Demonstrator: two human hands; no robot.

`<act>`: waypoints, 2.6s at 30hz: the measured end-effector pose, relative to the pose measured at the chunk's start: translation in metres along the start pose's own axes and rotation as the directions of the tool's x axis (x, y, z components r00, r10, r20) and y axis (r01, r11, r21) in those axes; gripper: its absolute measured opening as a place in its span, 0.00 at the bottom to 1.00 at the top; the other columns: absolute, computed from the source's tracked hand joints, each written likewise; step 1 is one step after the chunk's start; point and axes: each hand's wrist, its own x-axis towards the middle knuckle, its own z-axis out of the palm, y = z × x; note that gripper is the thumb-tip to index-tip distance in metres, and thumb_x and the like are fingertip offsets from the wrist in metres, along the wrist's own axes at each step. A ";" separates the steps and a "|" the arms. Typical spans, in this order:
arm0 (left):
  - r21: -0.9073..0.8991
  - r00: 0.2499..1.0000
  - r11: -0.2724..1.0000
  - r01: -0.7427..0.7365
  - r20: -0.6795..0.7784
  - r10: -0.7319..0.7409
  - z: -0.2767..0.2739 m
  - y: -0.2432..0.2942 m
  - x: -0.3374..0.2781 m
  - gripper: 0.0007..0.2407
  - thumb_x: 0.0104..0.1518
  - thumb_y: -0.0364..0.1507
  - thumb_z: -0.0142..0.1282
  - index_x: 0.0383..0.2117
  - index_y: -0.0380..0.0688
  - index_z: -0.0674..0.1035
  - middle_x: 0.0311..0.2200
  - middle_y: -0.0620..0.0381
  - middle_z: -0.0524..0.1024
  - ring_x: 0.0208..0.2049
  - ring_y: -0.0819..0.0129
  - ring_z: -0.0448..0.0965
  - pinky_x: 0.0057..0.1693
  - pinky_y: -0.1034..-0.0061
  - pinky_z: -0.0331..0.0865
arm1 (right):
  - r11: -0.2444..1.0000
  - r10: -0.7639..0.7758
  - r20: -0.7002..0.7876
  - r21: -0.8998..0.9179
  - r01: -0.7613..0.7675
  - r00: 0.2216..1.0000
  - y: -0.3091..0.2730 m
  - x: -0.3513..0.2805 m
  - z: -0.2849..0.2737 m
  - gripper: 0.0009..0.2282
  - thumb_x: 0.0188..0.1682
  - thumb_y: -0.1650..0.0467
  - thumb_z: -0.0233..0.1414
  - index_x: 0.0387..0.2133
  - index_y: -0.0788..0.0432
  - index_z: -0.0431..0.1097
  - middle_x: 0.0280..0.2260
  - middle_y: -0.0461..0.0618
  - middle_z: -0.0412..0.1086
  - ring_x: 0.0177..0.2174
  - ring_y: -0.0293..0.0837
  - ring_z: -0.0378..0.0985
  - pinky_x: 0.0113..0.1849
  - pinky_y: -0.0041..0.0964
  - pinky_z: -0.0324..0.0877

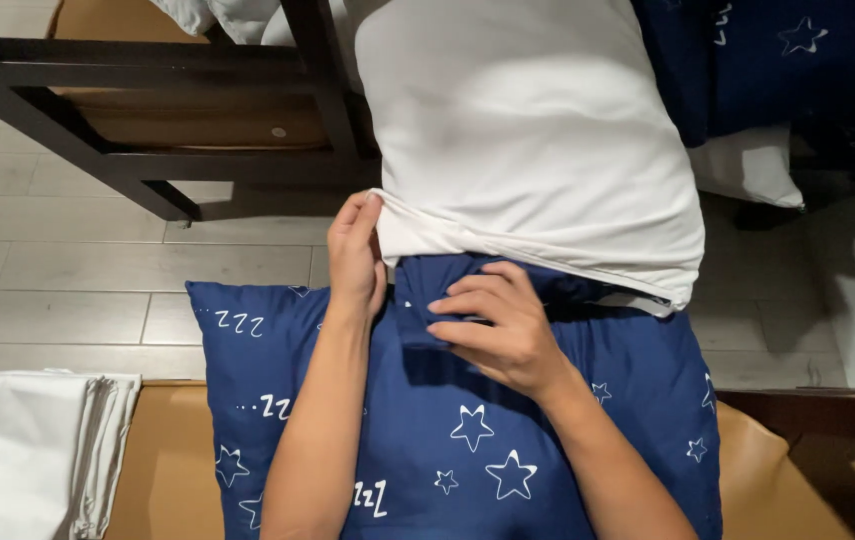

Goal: The person places a white pillow onto a blue pillowcase with star patterns. They then insert their hands into the pillowcase and pull the fabric over the pillow, adjusting the corners and smoothing the surface until the pillow is fully enclosed.

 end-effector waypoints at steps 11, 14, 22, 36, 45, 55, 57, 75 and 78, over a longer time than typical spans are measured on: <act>0.589 0.950 0.756 -0.285 0.071 0.303 -0.003 -0.013 -0.012 0.05 0.60 0.26 0.61 0.39 0.44 0.79 0.22 0.61 0.70 0.25 0.76 0.68 0.33 0.82 0.67 | 0.936 0.302 0.174 0.134 -0.326 0.937 -0.005 0.008 -0.065 0.05 0.45 0.72 0.62 0.33 0.59 0.78 0.35 0.56 0.79 0.38 0.60 0.80 0.43 0.53 0.72; 0.635 0.961 0.723 -0.270 0.137 0.239 0.012 0.010 -0.033 0.10 0.58 0.27 0.63 0.42 0.44 0.76 0.28 0.55 0.78 0.30 0.68 0.78 0.38 0.77 0.74 | 0.846 0.511 0.008 -0.182 -0.501 0.860 0.012 -0.020 -0.119 0.09 0.40 0.72 0.67 0.33 0.60 0.77 0.31 0.56 0.76 0.37 0.60 0.79 0.42 0.52 0.71; 0.620 0.648 0.200 -0.759 0.687 0.329 0.054 0.036 -0.082 0.18 0.47 0.39 0.72 0.36 0.46 0.76 0.45 0.50 0.74 0.50 0.46 0.76 0.58 0.53 0.69 | 0.272 0.930 -0.127 -0.394 -0.878 0.345 0.040 -0.082 -0.167 0.14 0.39 0.73 0.63 0.39 0.60 0.71 0.38 0.68 0.73 0.43 0.72 0.76 0.44 0.64 0.70; 0.536 0.421 -0.136 -0.833 0.774 0.473 0.067 -0.026 -0.098 0.19 0.57 0.40 0.59 0.52 0.47 0.77 0.52 0.45 0.67 0.53 0.45 0.69 0.56 0.55 0.64 | 0.456 0.768 -0.088 0.770 -0.446 0.634 0.060 -0.091 -0.099 0.04 0.54 0.74 0.52 0.35 0.66 0.70 0.27 0.49 0.70 0.27 0.34 0.71 0.31 0.28 0.69; 0.408 0.334 -0.026 -0.913 0.781 0.528 0.073 -0.013 -0.097 0.10 0.63 0.39 0.55 0.26 0.54 0.76 0.40 0.60 0.72 0.48 0.59 0.71 0.56 0.58 0.57 | 0.724 0.689 -0.298 0.252 -0.642 0.660 0.103 -0.063 -0.129 0.12 0.48 0.66 0.57 0.18 0.55 0.65 0.15 0.40 0.58 0.22 0.32 0.55 0.27 0.28 0.53; 0.288 0.219 -0.103 -0.952 0.876 0.429 0.081 -0.016 -0.111 0.11 0.68 0.41 0.43 0.28 0.57 0.72 0.35 0.63 0.70 0.43 0.62 0.74 0.55 0.56 0.62 | 0.559 0.820 -0.122 -0.044 -0.828 0.560 0.130 0.031 -0.134 0.17 0.47 0.62 0.59 0.12 0.51 0.65 0.14 0.38 0.60 0.22 0.34 0.58 0.26 0.33 0.54; 0.278 0.243 -0.047 -0.960 0.900 0.363 0.076 -0.019 -0.109 0.08 0.66 0.38 0.48 0.29 0.57 0.74 0.36 0.62 0.72 0.45 0.62 0.74 0.56 0.57 0.62 | 0.481 0.851 -0.157 -0.148 -0.864 0.500 0.183 -0.008 -0.127 0.20 0.49 0.57 0.59 0.14 0.54 0.68 0.15 0.50 0.65 0.23 0.41 0.66 0.28 0.39 0.59; 0.568 0.901 0.822 -0.048 0.380 -0.209 -0.038 -0.007 -0.003 0.13 0.53 0.27 0.60 0.45 0.42 0.76 0.35 0.56 0.74 0.38 0.68 0.75 0.48 0.70 0.71 | 0.990 0.093 0.595 0.029 -0.137 0.798 -0.022 0.050 -0.016 0.27 0.39 0.59 0.62 0.50 0.59 0.71 0.50 0.63 0.70 0.55 0.64 0.67 0.55 0.57 0.60; 0.473 0.908 0.879 -0.065 0.394 -0.145 -0.036 -0.007 -0.007 0.13 0.53 0.23 0.56 0.45 0.41 0.78 0.38 0.56 0.74 0.42 0.68 0.74 0.51 0.71 0.69 | 0.981 0.157 0.655 -0.187 -0.042 0.739 -0.011 0.040 0.012 0.33 0.34 0.65 0.69 0.56 0.56 0.66 0.52 0.60 0.68 0.56 0.59 0.66 0.58 0.53 0.58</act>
